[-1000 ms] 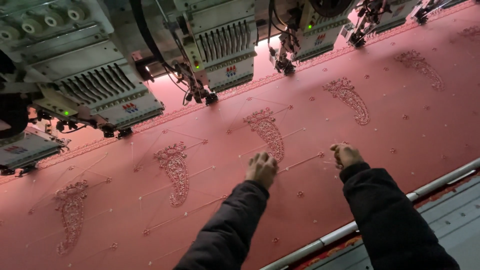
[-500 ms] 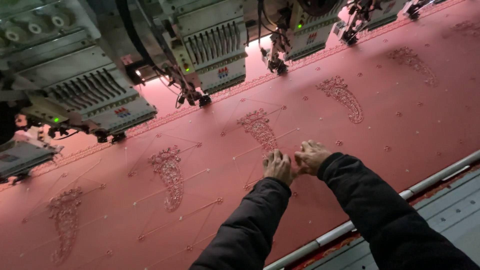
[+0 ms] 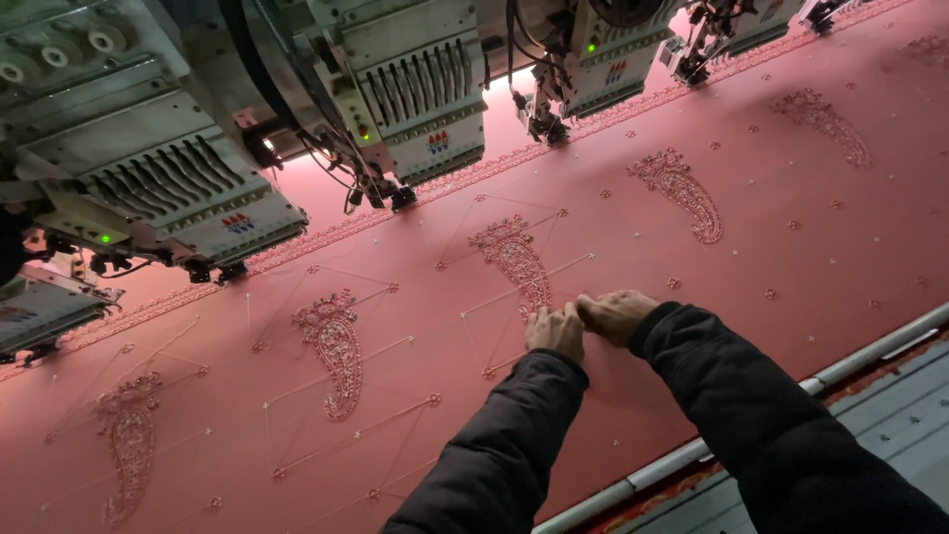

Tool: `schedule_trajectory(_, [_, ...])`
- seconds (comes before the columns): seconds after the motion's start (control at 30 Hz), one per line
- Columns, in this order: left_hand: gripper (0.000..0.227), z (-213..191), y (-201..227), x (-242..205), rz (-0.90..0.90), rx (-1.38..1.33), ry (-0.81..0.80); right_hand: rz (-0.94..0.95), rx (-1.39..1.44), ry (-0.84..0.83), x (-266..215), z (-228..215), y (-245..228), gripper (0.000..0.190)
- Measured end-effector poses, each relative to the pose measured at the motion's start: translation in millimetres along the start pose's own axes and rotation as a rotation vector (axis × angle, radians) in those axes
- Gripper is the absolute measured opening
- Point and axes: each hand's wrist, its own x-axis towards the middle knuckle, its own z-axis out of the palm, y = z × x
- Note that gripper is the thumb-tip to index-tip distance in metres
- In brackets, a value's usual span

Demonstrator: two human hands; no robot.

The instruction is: The person works at an industrial embroidery machine, manually checking and pulling threads across a pink fabric surface while the machine heads are positioned above.

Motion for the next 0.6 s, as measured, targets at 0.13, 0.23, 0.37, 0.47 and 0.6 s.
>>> schedule_trajectory(0.13, [0.027,-3.9,2.4,-5.3,-0.003,0.010,0.025,-0.068,0.146,-0.149,0.8,-2.9,2.2,0.025])
schedule_trajectory(0.23, [0.028,11.9,0.4,4.8,0.028,0.004,0.076,-0.063,0.352,-0.228,-0.9,-12.6,6.3,0.024])
schedule_trajectory(0.37, [0.024,18.9,-2.0,-3.0,0.079,-0.063,0.168,0.007,0.539,-0.226,0.1,-22.1,-3.5,0.032])
schedule_trajectory(0.47, [0.017,65.9,-25.9,25.8,0.093,-0.132,0.221,0.214,0.793,-0.096,-9.3,-53.9,-32.8,0.036])
schedule_trajectory(0.6, [0.020,26.8,-5.2,6.9,0.099,-0.127,0.263,0.258,0.504,0.033,-1.0,62.0,-7.3,0.041])
